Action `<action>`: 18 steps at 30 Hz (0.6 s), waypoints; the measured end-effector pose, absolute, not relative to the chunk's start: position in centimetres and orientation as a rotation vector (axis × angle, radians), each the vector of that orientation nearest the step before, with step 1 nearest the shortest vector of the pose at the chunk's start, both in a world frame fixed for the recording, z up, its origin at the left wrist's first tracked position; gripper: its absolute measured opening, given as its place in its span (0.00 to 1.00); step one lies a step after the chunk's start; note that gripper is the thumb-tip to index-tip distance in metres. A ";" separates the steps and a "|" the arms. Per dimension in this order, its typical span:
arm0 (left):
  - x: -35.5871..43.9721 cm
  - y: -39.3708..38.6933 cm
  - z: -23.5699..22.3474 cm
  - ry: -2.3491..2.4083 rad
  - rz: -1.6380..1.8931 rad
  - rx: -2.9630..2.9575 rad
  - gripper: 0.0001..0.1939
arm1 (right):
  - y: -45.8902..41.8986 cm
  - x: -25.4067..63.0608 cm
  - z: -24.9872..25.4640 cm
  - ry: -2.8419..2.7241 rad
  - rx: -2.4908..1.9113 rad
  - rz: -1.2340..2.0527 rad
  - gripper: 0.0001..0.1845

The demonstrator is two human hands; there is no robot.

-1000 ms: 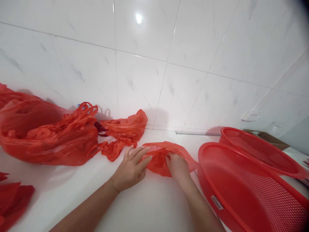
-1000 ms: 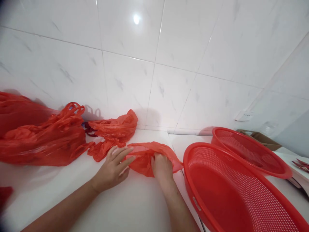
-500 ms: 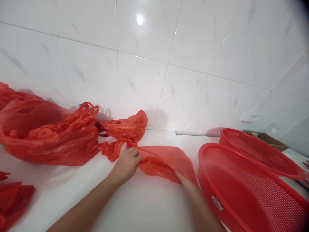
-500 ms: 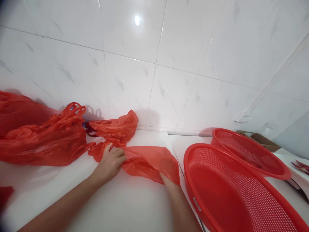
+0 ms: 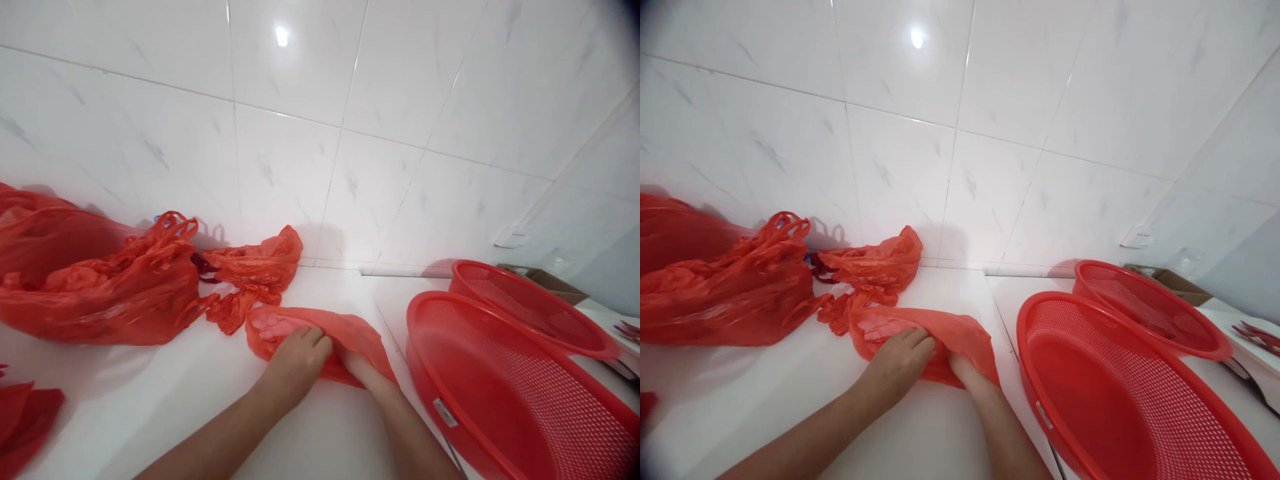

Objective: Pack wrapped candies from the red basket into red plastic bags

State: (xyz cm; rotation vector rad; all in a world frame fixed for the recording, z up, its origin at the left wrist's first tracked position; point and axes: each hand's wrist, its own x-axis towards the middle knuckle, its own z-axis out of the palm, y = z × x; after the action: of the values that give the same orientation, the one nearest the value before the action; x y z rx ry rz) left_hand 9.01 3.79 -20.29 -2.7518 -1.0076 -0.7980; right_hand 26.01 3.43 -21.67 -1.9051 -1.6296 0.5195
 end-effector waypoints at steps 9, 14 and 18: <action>6.2 6.2 -21.7 -1.483 -0.539 -2.856 0.36 | 3.6 27.7 -17.3 -1.778 -1.583 0.958 0.21; 5.0 6.5 -21.3 -1.508 -0.415 -2.897 0.34 | 5.2 31.2 -19.0 -1.501 -1.959 0.369 0.29; 5.0 7.1 -21.4 -1.575 -0.371 -2.879 0.36 | 4.4 29.4 -18.7 -1.426 -1.953 -0.036 0.21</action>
State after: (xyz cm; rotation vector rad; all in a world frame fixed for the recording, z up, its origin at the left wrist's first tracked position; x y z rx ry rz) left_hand 5.03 7.09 -21.35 -2.8792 -1.5754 -0.3715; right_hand 29.43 4.37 -18.66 -1.9534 -1.4257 -0.0358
